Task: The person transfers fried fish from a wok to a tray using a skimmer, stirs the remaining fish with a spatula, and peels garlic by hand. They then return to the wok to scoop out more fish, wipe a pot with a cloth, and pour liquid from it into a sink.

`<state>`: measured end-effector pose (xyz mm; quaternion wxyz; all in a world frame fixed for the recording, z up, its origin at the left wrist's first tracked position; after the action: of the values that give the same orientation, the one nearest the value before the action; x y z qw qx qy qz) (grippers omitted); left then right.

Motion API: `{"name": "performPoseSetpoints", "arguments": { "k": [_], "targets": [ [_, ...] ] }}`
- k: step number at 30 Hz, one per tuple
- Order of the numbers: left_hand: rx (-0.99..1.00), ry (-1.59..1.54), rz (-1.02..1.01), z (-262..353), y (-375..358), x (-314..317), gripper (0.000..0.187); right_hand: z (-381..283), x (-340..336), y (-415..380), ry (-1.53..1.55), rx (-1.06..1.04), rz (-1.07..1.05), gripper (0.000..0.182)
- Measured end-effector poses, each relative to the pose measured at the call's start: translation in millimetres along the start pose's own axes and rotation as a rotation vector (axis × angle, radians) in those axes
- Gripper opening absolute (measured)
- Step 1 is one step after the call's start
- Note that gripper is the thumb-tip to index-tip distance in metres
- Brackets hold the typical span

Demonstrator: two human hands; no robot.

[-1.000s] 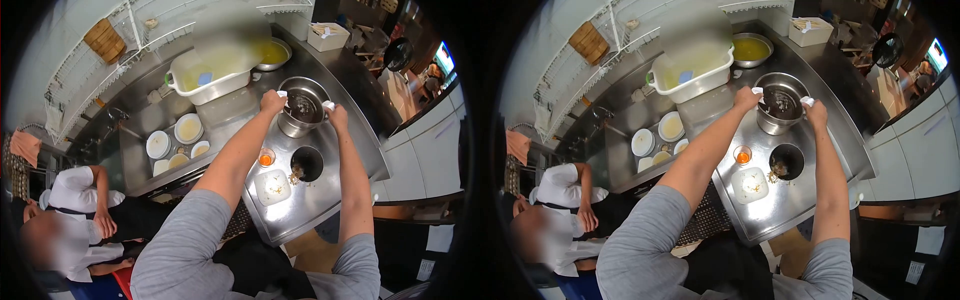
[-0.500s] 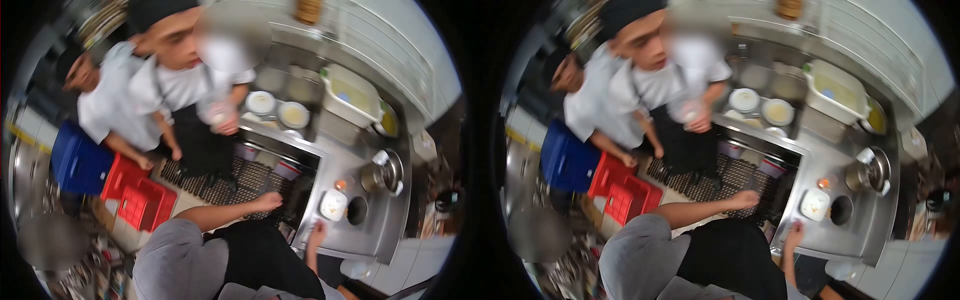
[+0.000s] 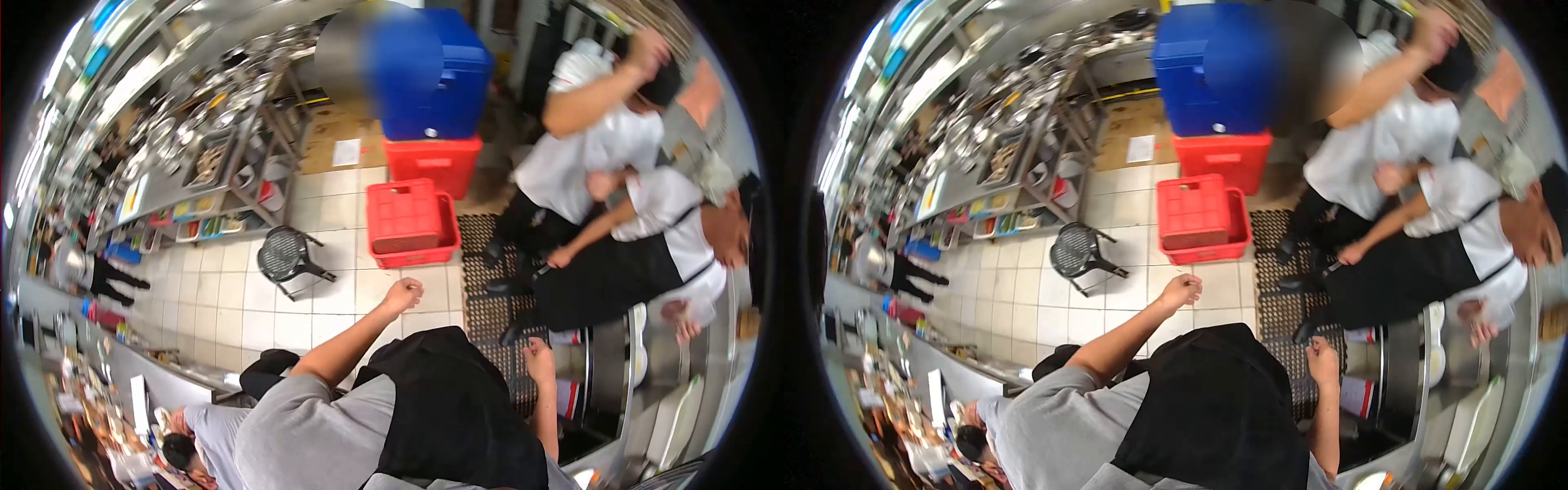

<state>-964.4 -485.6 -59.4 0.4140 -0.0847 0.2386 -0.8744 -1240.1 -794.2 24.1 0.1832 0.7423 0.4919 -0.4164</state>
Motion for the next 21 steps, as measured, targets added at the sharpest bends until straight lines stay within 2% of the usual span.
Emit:
{"name": "performPoseSetpoints", "arguments": {
  "k": [3,6,7,8,10,14,16,17,18,20,21],
  "targets": [
    [-0.133,-0.301,0.09,-33,-39,-66,0.027,-27,55,62,0.099,-0.116,-0.043,0.027],
    [-0.182,-0.37,0.176,-54,-66,-116,0.023,-46,125,97,0.259,-0.079,-0.315,0.028],
    [-0.197,-0.42,0.222,-64,-70,-132,0.022,-37,152,106,0.083,-0.155,-0.416,0.028],
    [-0.214,-0.471,0.27,-71,-73,-147,0.021,-26,174,111,-0.013,-0.097,-0.535,0.023],
    [-0.193,-0.504,0.332,-74,-77,-173,0.022,-23,204,119,-0.296,-0.239,-0.751,0.018],
    [-0.132,-0.617,0.409,-72,-76,-221,0.023,9,254,159,-0.301,-0.246,-0.851,0.02],
    [-0.137,-0.656,0.399,-71,-68,-250,0.024,19,276,189,-0.378,-0.053,-0.94,0.019],
    [-0.14,-0.663,0.41,-75,-61,-270,0.024,28,292,207,-0.371,0.124,-0.977,0.012],
    [-0.137,-0.648,0.414,-77,-54,-292,0.024,24,307,226,-0.355,0.118,-0.975,0.012],
    [-0.113,-0.706,0.507,-80,-42,-339,0.024,12,328,274,-0.389,-0.001,-0.792,0.009],
    [-0.13,-0.687,0.544,-81,-37,-364,0.023,64,382,307,-0.414,0.184,-0.855,0.025]
  ]
}}
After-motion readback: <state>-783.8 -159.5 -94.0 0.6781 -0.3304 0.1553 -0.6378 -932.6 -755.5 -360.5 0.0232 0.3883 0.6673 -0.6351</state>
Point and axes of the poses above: each hand's wrist, its own y-axis towards the middle knuckle, its own x-axis out of the palm, z = x × y, the point moved 6 cm from there along y, towards the middle knuckle, and after that the axes turned 5 degrees about -z, right-handed, at the moved point
